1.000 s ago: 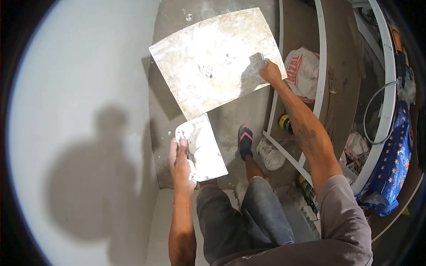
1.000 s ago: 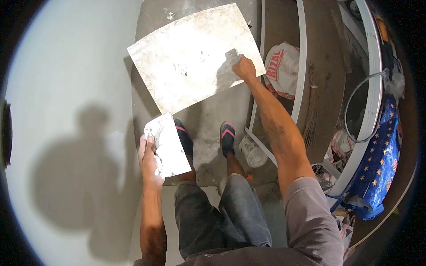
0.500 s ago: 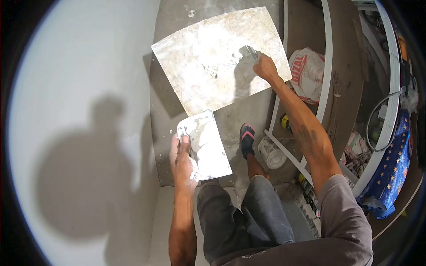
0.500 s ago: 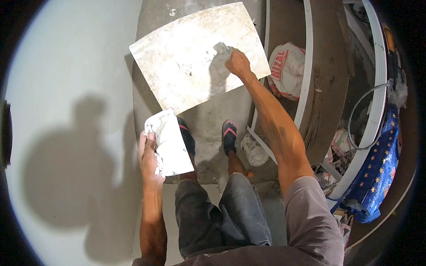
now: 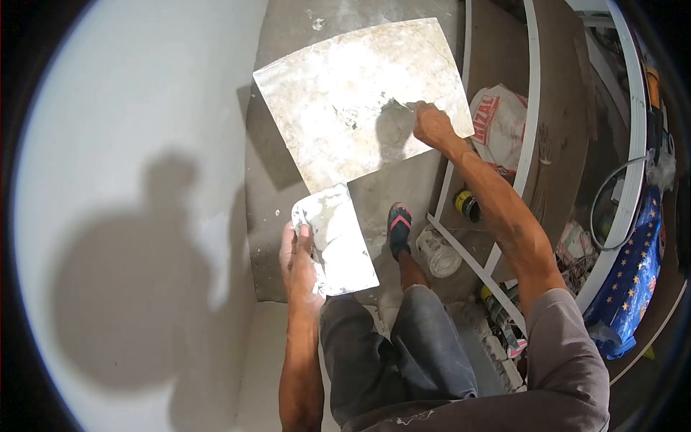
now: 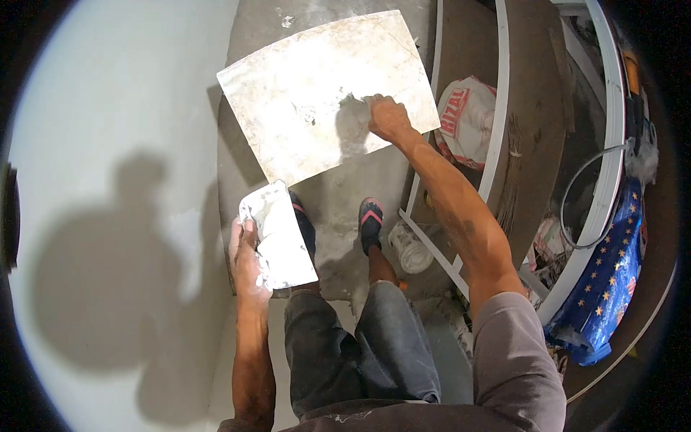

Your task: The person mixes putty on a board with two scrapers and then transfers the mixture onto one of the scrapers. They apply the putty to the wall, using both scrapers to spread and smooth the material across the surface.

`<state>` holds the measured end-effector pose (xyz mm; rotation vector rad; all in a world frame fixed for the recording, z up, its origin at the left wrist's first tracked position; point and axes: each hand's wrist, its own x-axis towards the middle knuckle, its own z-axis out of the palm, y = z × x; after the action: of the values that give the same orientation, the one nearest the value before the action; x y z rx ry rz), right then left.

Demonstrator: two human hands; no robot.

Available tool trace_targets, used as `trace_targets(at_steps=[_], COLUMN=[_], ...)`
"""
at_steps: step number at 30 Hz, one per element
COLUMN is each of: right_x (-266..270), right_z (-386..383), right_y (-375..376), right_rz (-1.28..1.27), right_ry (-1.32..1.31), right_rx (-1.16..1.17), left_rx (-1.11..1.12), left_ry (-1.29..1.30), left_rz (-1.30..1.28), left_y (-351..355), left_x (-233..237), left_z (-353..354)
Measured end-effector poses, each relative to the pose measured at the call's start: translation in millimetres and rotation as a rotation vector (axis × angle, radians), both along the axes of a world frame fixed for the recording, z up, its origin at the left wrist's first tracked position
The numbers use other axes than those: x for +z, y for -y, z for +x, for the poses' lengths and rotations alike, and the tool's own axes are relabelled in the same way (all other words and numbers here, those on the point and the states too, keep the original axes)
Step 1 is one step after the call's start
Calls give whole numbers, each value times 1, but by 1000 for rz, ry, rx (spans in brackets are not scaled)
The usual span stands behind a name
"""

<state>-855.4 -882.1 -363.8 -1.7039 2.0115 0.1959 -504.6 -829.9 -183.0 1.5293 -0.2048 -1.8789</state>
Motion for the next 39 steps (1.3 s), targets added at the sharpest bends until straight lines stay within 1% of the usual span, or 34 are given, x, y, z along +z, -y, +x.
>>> trace_targets(at_steps=[1, 3, 4, 5, 8, 9, 12, 15, 18, 19, 20, 21, 23, 26, 29, 32, 33, 36, 39], right_x=[13, 12, 8, 4, -15, -10, 11, 23, 9, 0, -6, -6, -2, 26, 15, -22, -21, 10, 8], right_z=[3, 14, 20, 26, 40, 41, 37, 27, 24, 27, 25, 25, 22, 14, 16, 32, 37, 25, -12], right_y=[1, 0, -1, -3, -19, -18, -17, -15, -11, -12, -16, -16, -17, -9, -6, -16, -19, -12, -19], right_rz=[-47, -206, -284, -298, -189, -146, 7, -157, -268, -158, -102, -48, 69, 52, -190, -121, -22, 44, -183], right_ry=[-35, -118, -159, -215, -409, -388, -255, -268, -370, -404, -381, -357, -298, -256, -291, -252, -267, 10, 269], right_rx=[49, 187, 253, 344, 495, 509, 461, 440, 338, 376, 405, 432, 491, 444, 284, 340, 407, 266, 18], left_rx=[-13, -42, -20, 1, 2, -7, -47, -37, -23, -17, -11, -4, -51, -63, -52, -44, -40, -72, -78], left_ry=[14, 40, 51, 62, 33, 13, -40, -2, 17, 35, 53, 70, 25, -39, -64, -38, -24, -43, -50], left_rz=[-3, -7, 6, 20, 19, 10, -27, -33, -12, 1, 12, 22, -23, -44, -42, -17, -6, -43, -38], left_y=[-1, -4, -6, -8, -11, -12, -14, -15, -16, -18, -19, -20, -21, -21, -23, -26, -25, -25, -27], left_x=[-2, -6, -7, -8, -7, -5, -2, 0, 4, 2, 0, -1, 1, 4, 5, 4, 4, 7, 3], left_z=[2, 4, 4, 3, 2, 4, 7, 3, -1, -1, -2, -1, 3, 1, -1, -4, -5, -4, -2])
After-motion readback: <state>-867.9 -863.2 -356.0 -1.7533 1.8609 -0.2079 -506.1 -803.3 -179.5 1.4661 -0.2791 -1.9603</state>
